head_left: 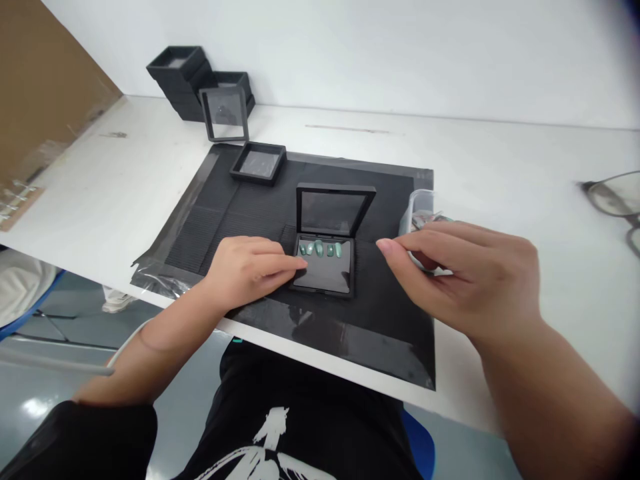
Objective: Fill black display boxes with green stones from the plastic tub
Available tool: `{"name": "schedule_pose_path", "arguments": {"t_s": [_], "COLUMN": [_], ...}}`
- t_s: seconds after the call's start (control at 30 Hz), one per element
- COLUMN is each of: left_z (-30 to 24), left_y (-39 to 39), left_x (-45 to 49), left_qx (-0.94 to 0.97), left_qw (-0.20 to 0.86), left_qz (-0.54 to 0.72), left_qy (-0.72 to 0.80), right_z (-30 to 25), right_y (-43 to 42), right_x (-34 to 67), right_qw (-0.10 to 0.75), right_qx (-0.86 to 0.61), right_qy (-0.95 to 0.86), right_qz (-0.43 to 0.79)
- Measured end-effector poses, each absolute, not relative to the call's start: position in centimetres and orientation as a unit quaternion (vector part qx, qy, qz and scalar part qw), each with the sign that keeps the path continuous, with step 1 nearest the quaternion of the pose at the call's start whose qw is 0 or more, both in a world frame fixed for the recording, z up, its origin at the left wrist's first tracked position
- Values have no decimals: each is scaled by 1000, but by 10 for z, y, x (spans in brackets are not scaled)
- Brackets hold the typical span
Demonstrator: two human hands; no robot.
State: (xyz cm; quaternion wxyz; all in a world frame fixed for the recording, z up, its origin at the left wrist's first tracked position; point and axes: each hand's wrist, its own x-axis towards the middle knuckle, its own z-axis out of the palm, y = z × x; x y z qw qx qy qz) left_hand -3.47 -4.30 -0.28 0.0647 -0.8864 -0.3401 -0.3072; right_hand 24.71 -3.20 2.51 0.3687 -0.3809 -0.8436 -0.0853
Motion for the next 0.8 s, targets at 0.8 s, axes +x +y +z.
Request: {"name": "schedule_pose_path", "arguments": {"t_s": [0.8], "left_z": [3], "left_y": [-45], "left_x": [-32], "left_qx": [-904], "left_qw": [62], "left_qz": [-273], "left_qy": [-324], "right_z": [27], "right_y": [-33], "right_x": [248], "right_qw": [354], "right_qx": [-358], "right_qy": [-857], "right_qz": [-110]}}
